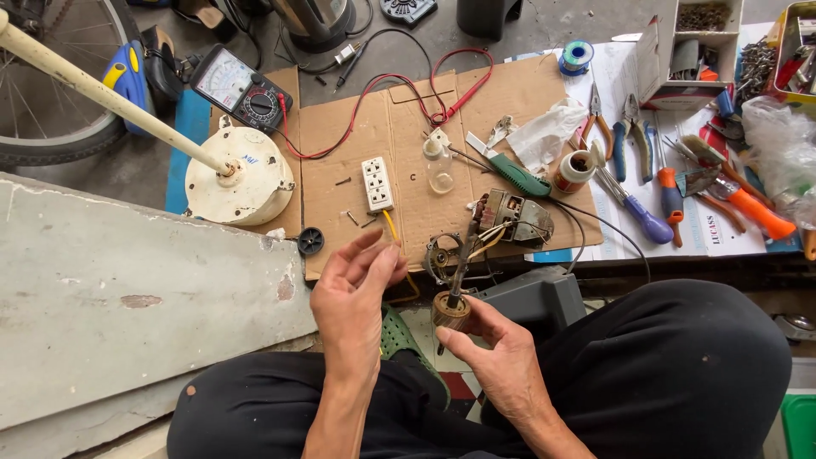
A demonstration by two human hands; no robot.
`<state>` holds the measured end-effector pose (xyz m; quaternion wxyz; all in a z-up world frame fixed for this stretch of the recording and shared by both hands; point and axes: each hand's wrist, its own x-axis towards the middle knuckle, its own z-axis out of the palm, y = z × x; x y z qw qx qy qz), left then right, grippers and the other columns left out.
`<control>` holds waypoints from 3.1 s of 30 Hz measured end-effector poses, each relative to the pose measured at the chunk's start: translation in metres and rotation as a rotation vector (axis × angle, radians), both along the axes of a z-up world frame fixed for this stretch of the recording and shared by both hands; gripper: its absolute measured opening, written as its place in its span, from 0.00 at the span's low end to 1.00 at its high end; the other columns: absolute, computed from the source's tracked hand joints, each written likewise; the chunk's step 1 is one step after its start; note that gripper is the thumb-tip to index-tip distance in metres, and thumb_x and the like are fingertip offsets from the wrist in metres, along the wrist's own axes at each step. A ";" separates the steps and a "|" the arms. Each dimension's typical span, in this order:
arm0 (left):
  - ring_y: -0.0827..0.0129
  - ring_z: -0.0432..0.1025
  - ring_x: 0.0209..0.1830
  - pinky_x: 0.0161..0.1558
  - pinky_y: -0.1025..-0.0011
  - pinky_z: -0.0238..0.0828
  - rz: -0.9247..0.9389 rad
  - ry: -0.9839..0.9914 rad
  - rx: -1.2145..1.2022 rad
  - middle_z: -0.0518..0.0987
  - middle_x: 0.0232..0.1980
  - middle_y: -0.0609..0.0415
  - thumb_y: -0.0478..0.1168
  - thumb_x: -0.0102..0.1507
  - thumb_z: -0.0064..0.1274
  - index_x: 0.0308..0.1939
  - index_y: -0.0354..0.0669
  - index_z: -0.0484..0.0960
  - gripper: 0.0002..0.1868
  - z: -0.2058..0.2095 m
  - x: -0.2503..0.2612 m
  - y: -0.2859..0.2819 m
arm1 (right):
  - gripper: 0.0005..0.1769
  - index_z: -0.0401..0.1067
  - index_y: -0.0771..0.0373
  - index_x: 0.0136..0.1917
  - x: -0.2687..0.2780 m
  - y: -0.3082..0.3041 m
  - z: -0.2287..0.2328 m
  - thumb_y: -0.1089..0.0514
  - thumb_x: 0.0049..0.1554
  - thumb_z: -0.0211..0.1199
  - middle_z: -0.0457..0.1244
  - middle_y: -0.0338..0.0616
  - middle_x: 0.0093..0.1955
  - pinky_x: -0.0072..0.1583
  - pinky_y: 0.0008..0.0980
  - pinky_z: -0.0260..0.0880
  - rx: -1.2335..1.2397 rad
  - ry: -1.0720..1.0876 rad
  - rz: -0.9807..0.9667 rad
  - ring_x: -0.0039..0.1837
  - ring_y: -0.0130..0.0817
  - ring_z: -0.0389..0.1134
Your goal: The person applies lubricant to a motor rotor and stator, then inserts the rotor into the stator housing. They handle a small bottle of lubricant, a motor rotor, and a motor stator while sitting on the floor.
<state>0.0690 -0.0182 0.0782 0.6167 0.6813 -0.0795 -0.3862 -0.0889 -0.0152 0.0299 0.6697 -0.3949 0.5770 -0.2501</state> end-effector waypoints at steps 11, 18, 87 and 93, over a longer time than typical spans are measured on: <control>0.60 0.85 0.43 0.53 0.68 0.87 0.001 0.031 -0.070 0.90 0.47 0.39 0.31 0.63 0.66 0.60 0.29 0.86 0.20 -0.028 0.006 0.005 | 0.28 0.85 0.55 0.65 -0.003 0.014 -0.028 0.57 0.50 0.79 0.79 0.32 0.56 0.65 0.25 0.75 -0.432 0.166 0.170 0.58 0.23 0.78; 0.57 0.85 0.44 0.55 0.65 0.88 0.067 0.070 -0.003 0.90 0.47 0.38 0.29 0.62 0.66 0.59 0.28 0.87 0.21 -0.008 0.001 0.019 | 0.27 0.83 0.58 0.65 -0.002 0.014 -0.029 0.58 0.52 0.79 0.77 0.37 0.63 0.70 0.28 0.72 -0.603 0.065 0.205 0.65 0.27 0.77; 0.75 0.87 0.52 0.58 0.76 0.88 -0.303 -0.060 0.076 0.93 0.50 0.55 0.35 0.63 0.69 0.53 0.46 0.95 0.14 -0.033 -0.009 0.052 | 0.32 0.81 0.59 0.70 0.008 0.013 -0.039 0.61 0.52 0.79 0.76 0.37 0.64 0.74 0.26 0.72 -0.365 0.055 -0.010 0.67 0.27 0.76; 0.75 0.85 0.54 0.59 0.76 0.88 -0.326 -0.075 0.087 0.93 0.52 0.57 0.36 0.64 0.68 0.55 0.46 0.94 0.15 -0.030 -0.008 0.052 | 0.32 0.81 0.57 0.70 0.008 0.014 -0.039 0.59 0.52 0.79 0.76 0.35 0.64 0.73 0.25 0.72 -0.381 0.103 0.001 0.66 0.26 0.76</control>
